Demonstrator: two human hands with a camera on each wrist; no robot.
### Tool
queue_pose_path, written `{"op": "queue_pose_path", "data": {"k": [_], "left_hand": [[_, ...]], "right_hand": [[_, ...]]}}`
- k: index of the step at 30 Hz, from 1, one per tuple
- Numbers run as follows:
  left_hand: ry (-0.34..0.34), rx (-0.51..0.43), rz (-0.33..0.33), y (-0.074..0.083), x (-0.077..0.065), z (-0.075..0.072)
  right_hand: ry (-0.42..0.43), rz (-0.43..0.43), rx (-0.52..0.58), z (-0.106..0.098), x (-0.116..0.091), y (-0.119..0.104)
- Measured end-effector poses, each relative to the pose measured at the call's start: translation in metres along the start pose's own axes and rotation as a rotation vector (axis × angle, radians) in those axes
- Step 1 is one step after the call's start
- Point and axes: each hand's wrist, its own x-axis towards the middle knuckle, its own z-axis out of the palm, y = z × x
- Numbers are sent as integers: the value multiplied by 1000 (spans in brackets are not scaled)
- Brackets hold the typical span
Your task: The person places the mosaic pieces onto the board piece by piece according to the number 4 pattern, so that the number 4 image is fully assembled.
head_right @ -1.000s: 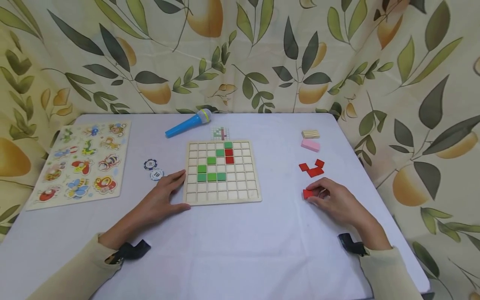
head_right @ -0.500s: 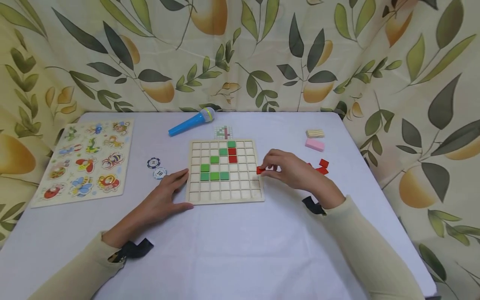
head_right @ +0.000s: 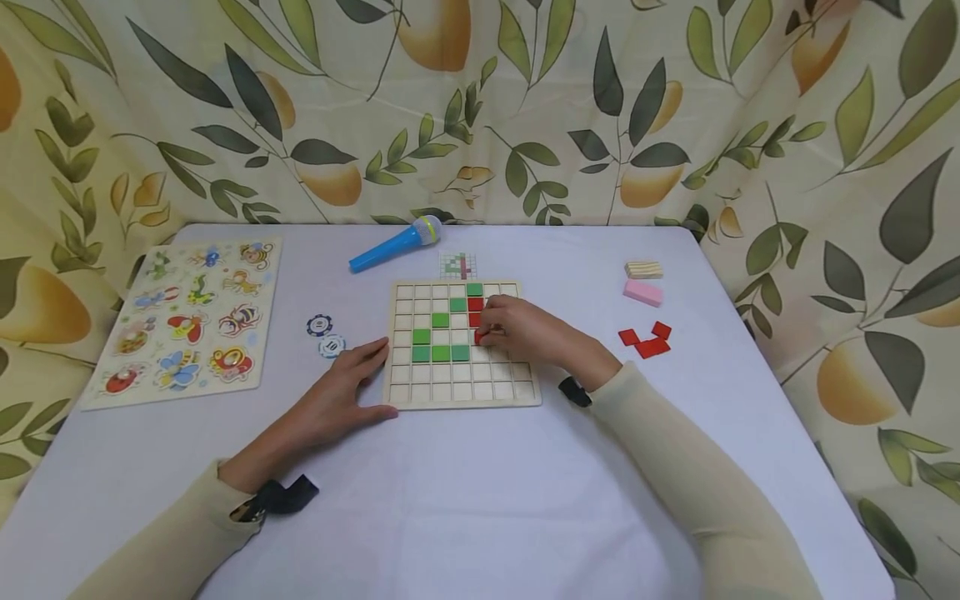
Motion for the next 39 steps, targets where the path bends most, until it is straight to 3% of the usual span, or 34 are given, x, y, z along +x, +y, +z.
{"op": "queue_pose_path", "data": {"k": [19,25,28,32,36,39], "left_hand": [[-10,13,1,9,5,3],[-12,-1,33,9,5,5],[-18,-9,38,9,4,5],[-18,-7,23,8,3,4],[-10,-7,12,6,0,1],[-7,-5,7,3,-2,-2]], "right_hand": [[-5,-85,-70,-1,1,0],[18,-4,-65,-13,-16,-1],[123,75,-33,-29,-42,1],[388,160,7,-52,-96,12],[650,287,165,-61,-155,30],[785,367,332,-59,-190,47]]}}
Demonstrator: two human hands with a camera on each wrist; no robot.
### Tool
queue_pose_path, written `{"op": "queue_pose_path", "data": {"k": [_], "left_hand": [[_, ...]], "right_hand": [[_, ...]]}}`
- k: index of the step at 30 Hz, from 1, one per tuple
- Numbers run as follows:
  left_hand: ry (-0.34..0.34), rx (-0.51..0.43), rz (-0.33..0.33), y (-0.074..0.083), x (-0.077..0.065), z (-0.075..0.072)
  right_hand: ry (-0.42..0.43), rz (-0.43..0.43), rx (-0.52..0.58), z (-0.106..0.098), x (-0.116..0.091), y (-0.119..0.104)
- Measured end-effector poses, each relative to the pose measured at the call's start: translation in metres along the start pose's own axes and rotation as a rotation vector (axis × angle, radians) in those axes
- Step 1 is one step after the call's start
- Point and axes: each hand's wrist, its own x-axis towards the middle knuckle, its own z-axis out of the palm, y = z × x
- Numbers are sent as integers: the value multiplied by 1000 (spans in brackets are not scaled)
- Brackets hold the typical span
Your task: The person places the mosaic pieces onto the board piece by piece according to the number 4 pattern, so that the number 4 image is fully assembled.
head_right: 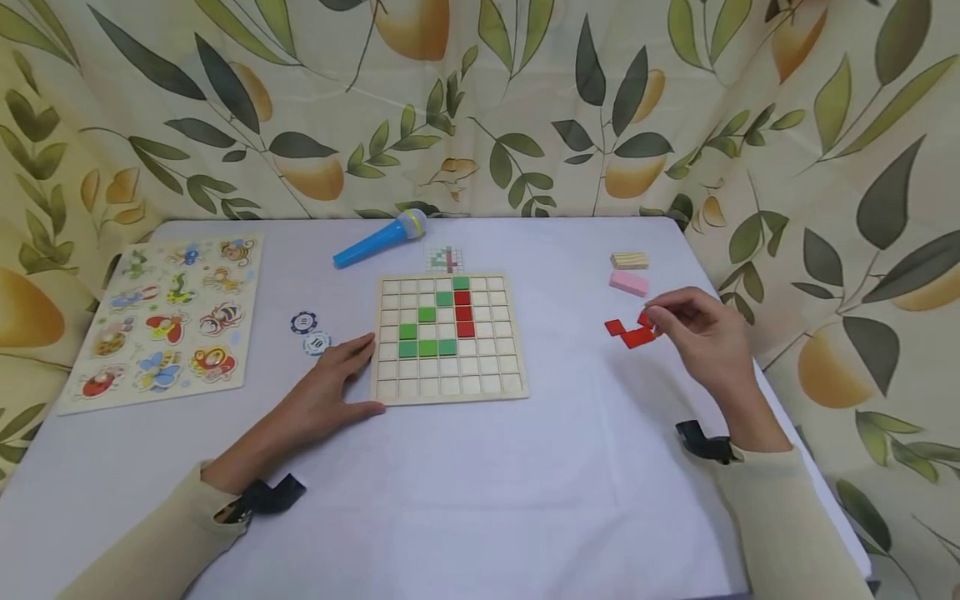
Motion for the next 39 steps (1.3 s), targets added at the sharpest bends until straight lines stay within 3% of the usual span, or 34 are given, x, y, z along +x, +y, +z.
{"op": "queue_pose_path", "data": {"k": [4,6,9,11,14,18,28,32,39], "left_hand": [[-4,0,-7,0,-1,-3],[-5,1,-8,0,-1,-3],[-11,0,-7,2,0,-1],[-7,6,-10,1,-1,-1],[-4,5,-12,0,-1,-2],[-5,-4,-16,0,-1,-2],[0,-2,-13,0,0,1],[-2,-4,-16,1,0,0],[-1,2,-12,2,-1,0]], "right_hand": [[104,125,242,-21,-13,31],[134,194,293,-25,-16,45],[100,301,132,-30,-19,63],[20,356,-21,-29,-16,74],[-110,391,-123,-25,-14,87],[-188,380,-132,-22,-15,97],[-340,275,-346,-17,-8,94],[-350,244,-394,-15,-5,93],[-341,293,-440,-12,-5,92]]}}
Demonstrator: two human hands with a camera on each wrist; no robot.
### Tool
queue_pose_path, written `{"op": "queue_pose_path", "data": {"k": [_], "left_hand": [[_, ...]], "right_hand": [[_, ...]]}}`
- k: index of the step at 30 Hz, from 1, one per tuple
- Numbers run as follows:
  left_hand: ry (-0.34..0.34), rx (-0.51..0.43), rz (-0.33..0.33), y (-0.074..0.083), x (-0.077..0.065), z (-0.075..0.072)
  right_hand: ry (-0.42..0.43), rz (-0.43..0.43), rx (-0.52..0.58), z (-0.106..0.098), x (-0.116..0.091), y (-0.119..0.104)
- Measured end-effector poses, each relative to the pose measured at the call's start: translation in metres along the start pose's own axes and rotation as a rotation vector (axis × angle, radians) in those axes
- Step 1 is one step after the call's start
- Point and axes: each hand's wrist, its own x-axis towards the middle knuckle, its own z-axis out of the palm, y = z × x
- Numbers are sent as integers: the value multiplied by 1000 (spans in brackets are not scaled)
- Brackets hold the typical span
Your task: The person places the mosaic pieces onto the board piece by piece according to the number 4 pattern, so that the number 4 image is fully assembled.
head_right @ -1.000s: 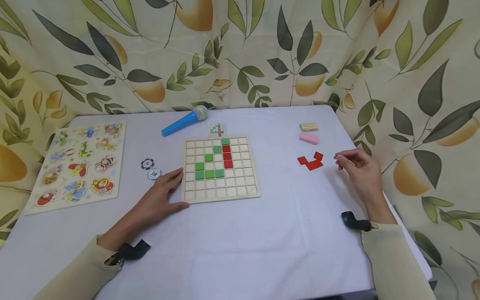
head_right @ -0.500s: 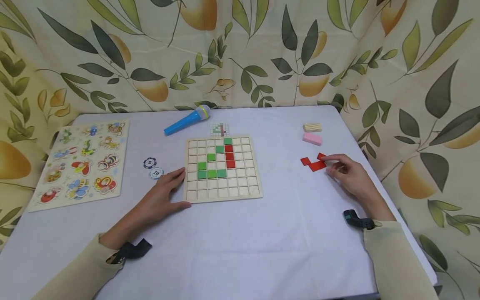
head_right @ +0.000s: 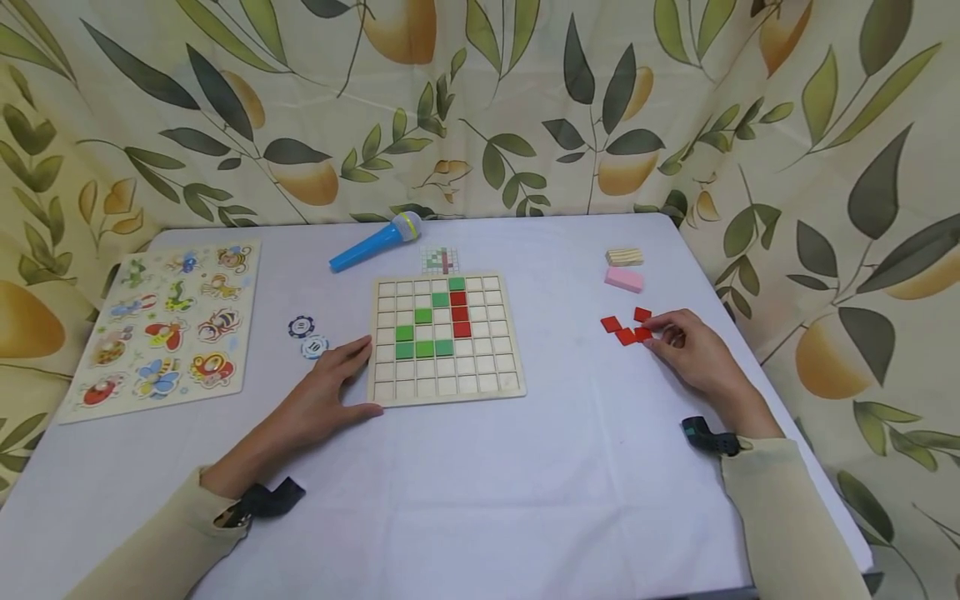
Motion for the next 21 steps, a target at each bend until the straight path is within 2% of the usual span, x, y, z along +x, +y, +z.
{"op": "queue_pose_path", "data": {"k": [5,8,11,15,18,21], "left_hand": [[3,11,6,0,1,1],[-1,7,1,0,2,1],[3,12,8,0,2,2],[8,16,11,0,1,2],[11,17,12,-1,1,2],[17,20,11,-1,0,2]], "right_hand": [[-2,60,-15,-4,-2,-5],[-8,43,-12,-9,-3,-12],[4,-56,-10,-12,-4,-29],[17,-262,-41,-12,-4,-69],[-22,-398,-72,-5,-2,-106],[-104,-519,-80,8,2,-145]]}}
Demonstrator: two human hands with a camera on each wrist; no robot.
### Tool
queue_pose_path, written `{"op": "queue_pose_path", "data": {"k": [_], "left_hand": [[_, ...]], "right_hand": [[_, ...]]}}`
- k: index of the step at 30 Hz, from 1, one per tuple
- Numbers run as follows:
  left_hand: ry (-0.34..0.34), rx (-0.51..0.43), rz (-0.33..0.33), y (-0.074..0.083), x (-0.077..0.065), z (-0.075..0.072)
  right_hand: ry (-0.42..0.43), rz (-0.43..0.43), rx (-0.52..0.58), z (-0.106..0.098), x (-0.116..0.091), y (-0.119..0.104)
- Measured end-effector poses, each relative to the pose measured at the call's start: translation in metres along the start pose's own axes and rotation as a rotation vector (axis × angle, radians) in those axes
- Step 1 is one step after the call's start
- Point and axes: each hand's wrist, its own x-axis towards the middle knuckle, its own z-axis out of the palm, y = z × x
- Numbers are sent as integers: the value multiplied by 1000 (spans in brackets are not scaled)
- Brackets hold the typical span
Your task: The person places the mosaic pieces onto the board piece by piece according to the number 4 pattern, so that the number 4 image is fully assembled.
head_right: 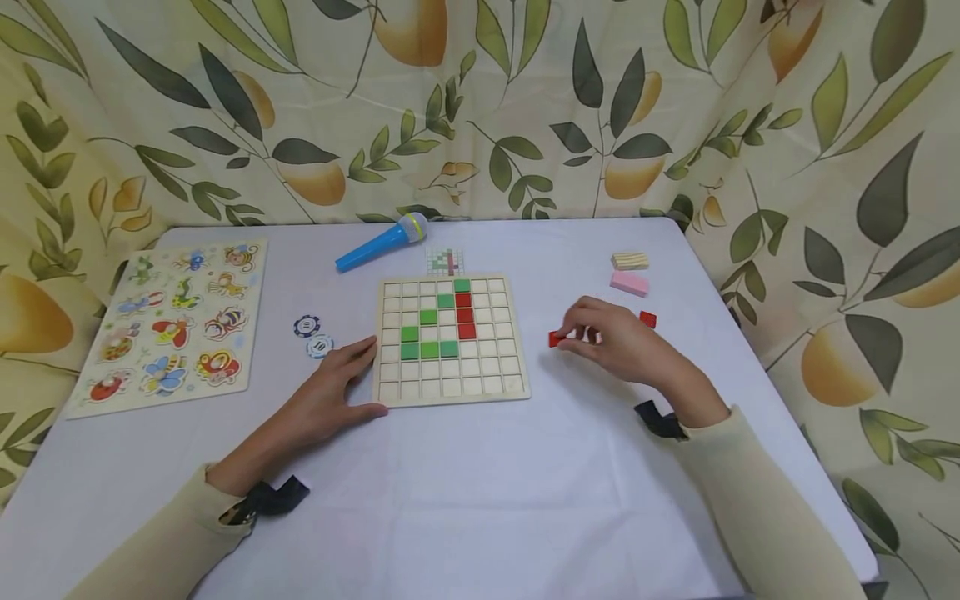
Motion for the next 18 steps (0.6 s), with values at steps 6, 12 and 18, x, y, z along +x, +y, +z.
{"op": "queue_pose_path", "data": {"k": [6,12,18], "left_hand": [[1,-7,-12,-1,-1,-2],[2,-5,7,-2,1,0],[4,1,17,-3,2,0]], "right_hand": [[-118,-173,30,29,47,-47],[-176,-189,64,55,76,-59],[-166,-224,74,72,85,-58]]}}
